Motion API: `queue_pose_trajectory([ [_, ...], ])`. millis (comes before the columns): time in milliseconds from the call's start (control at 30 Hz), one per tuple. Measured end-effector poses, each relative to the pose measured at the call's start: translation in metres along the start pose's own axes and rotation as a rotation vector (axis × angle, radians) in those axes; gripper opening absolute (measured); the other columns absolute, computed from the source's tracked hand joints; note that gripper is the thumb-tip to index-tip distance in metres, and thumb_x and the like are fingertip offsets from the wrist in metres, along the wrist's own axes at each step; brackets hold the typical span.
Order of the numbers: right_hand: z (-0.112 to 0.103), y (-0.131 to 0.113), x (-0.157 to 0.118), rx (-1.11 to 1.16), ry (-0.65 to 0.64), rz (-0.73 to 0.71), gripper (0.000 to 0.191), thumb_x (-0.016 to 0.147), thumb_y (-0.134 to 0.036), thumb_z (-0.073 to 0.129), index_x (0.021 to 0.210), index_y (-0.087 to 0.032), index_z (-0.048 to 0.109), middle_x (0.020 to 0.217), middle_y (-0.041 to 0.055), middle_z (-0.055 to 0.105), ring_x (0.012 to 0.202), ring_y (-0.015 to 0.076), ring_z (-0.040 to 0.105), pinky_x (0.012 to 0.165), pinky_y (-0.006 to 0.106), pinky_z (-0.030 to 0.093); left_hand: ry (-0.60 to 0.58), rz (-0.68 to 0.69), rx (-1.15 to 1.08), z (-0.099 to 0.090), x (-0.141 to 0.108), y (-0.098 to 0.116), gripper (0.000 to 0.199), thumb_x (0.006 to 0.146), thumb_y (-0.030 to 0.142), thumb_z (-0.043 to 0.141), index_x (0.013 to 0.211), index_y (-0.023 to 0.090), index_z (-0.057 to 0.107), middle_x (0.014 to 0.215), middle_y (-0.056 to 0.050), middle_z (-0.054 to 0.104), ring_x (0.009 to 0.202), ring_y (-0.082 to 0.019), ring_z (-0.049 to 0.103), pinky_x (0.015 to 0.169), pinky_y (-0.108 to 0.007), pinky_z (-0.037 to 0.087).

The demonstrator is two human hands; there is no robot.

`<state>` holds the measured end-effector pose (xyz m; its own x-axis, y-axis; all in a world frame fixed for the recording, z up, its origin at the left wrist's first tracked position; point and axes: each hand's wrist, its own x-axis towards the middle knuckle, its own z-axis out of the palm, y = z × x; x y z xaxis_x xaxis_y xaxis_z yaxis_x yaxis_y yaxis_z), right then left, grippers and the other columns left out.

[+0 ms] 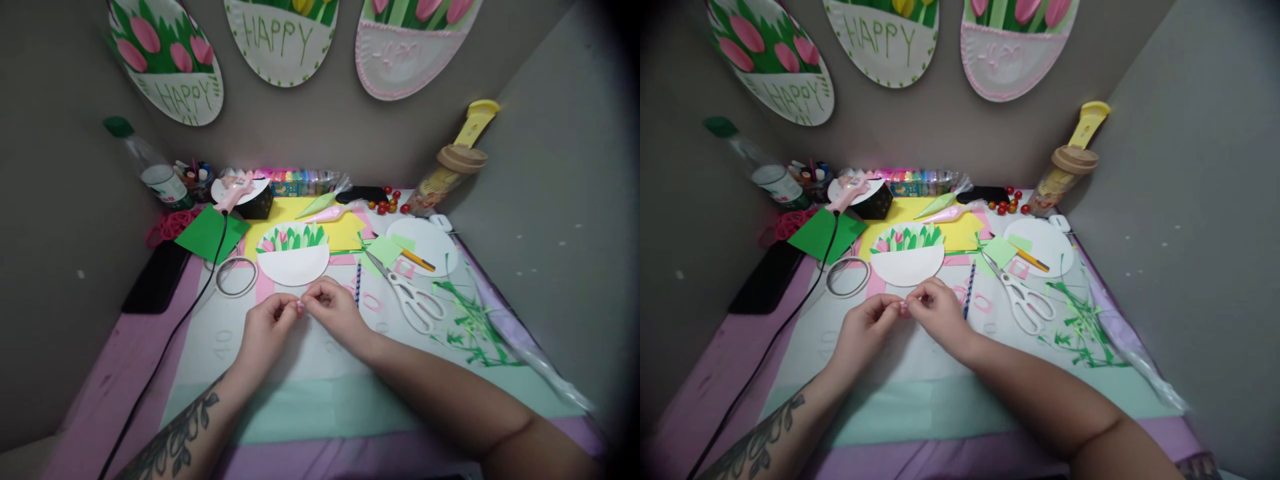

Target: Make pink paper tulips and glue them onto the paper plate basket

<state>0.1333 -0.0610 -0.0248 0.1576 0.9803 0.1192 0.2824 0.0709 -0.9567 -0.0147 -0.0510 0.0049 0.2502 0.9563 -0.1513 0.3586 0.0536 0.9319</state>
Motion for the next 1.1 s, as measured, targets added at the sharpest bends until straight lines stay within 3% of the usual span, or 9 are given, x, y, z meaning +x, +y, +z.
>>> queue_pose_trajectory([
  [133,-0.0014,0.0031,0.0031,0.056,0.014,0.032,0.01,0.073,-0.019,0.063,0.063,-0.019,0.061,0.072,0.002,0.06,0.071,0.0164,0.058,0.065,0.029,0.046,0.014,-0.037,-0.041,-0.0012,0.0017,-0.0008,0.02,0.08,0.031,0.054,0.077,0.016,0.067,0.075,-0.002,0.071,0.07,-0.015,0.062,0.066,-0.023,0.046],
  [300,-0.0034,-0.0016,0.001,0.12,-0.037,-0.029,0.008,0.078,-0.02,0.057,0.079,-0.02,0.065,0.084,0.0041,0.06,0.075,0.0157,0.058,0.06,0.027,0.045,0.01,-0.071,-0.058,-0.0021,0.0042,-0.0012,0.02,0.079,0.032,0.055,0.077,0.015,0.066,0.072,-0.001,0.069,0.066,-0.014,0.06,0.062,-0.023,0.044],
  [400,-0.0031,-0.0044,-0.0012,0.051,-0.056,-0.051,0.003,0.075,-0.017,0.061,0.073,-0.02,0.061,0.078,0.0019,0.057,0.069,0.014,0.054,0.057,0.025,0.042,-0.003,-0.051,-0.04,-0.0015,0.0043,-0.0014,0.02,0.079,0.031,0.055,0.076,0.015,0.066,0.074,-0.002,0.069,0.07,-0.015,0.06,0.066,-0.023,0.044],
  [533,-0.003,-0.0043,-0.0013,-0.031,-0.059,-0.074,0.013,0.075,-0.013,0.059,0.065,-0.02,0.055,0.073,0.0,0.055,0.068,0.0136,0.053,0.059,0.025,0.041,-0.027,-0.029,0.005,-0.0001,0.0037,-0.0035,0.022,0.079,0.034,0.055,0.079,0.015,0.066,0.074,-0.002,0.068,0.069,-0.015,0.059,0.065,-0.023,0.044],
  [700,-0.0034,-0.003,-0.0009,-0.048,-0.094,-0.098,0.013,0.076,-0.014,0.057,0.065,-0.02,0.054,0.073,-0.0001,0.054,0.069,0.0139,0.052,0.059,0.025,0.04,-0.003,0.0,0.086,0.0003,0.0028,-0.0023,0.021,0.079,0.034,0.054,0.071,0.016,0.061,0.062,0.002,0.061,0.058,-0.012,0.053,0.056,-0.021,0.039],
  [1100,-0.0028,-0.0025,-0.0004,-0.041,-0.107,-0.059,0.008,0.075,-0.012,0.057,0.071,-0.019,0.057,0.076,-0.0001,0.053,0.065,0.0124,0.049,0.059,0.025,0.039,-0.062,0.068,0.192,-0.0013,0.0036,-0.004,0.024,0.083,0.034,0.049,0.076,0.016,0.063,0.066,0.0,0.062,0.06,-0.013,0.053,0.057,-0.021,0.039],
])
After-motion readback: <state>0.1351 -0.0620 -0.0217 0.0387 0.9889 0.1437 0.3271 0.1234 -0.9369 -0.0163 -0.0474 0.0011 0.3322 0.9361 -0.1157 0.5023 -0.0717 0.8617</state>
